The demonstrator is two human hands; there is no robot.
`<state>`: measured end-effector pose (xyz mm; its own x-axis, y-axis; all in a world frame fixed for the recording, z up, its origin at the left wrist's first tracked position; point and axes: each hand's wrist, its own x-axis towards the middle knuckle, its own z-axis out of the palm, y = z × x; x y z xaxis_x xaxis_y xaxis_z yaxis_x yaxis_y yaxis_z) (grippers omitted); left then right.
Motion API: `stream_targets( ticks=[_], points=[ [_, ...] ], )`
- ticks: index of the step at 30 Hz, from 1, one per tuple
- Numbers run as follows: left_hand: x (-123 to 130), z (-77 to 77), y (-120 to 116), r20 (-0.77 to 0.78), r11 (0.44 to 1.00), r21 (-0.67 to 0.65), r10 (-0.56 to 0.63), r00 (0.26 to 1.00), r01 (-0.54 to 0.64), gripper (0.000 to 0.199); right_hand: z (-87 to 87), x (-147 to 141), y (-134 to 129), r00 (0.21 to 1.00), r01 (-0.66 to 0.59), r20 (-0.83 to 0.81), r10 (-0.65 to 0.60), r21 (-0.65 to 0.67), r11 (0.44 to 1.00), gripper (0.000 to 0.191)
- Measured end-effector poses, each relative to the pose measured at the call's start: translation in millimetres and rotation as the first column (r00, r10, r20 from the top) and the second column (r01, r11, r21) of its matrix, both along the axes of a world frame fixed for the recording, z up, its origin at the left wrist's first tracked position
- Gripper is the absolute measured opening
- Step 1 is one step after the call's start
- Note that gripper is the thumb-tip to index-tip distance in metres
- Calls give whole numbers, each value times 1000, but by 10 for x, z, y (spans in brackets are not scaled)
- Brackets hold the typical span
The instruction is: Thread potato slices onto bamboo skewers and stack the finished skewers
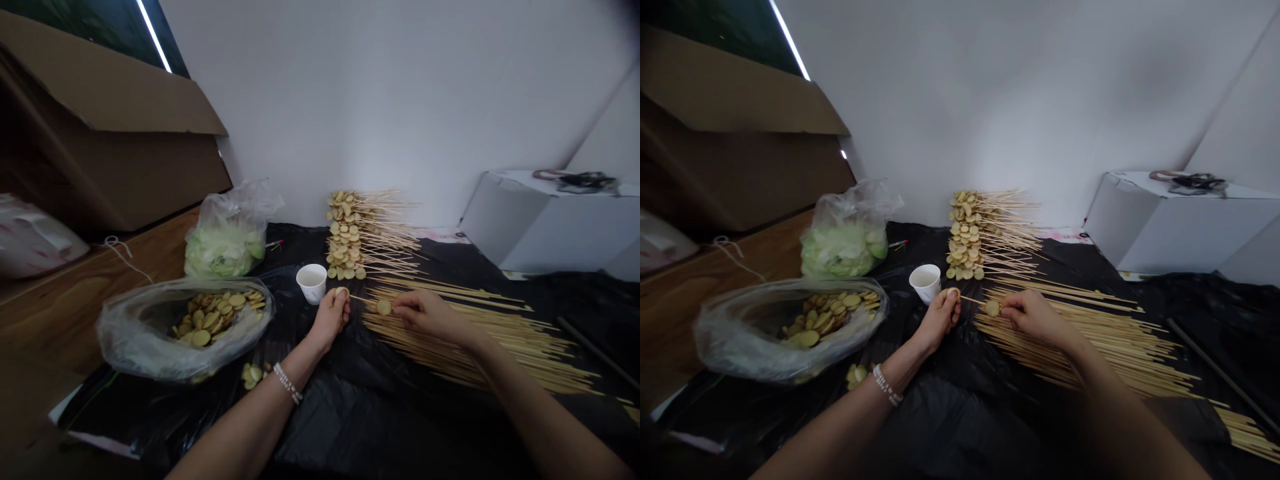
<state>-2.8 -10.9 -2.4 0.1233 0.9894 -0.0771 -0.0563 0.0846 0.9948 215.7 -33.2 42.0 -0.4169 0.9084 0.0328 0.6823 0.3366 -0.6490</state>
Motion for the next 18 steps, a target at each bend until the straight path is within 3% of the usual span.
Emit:
stream_targets(
  ticks=[7,14,16,18],
  points=[
    [-16,-21,9,26,1000,9,-16,1000,16,37,-20,-37,-6,999,-22,-24,21,-57,998,28],
    [-20,-15,8,30,1000,1,-17,999,17,38,16,-67,-15,997,29,60,-37,120,992,27],
    [-21,-15,9,35,1000,3,-23,999,23,38,-4,-72,-17,1000,20,19,-21,60,998,27],
    [-24,-21,13,46,1000,4,-31,998,31,37,-38,-73,-15,997,-11,-80,3,-95,995,25]
  ],
)
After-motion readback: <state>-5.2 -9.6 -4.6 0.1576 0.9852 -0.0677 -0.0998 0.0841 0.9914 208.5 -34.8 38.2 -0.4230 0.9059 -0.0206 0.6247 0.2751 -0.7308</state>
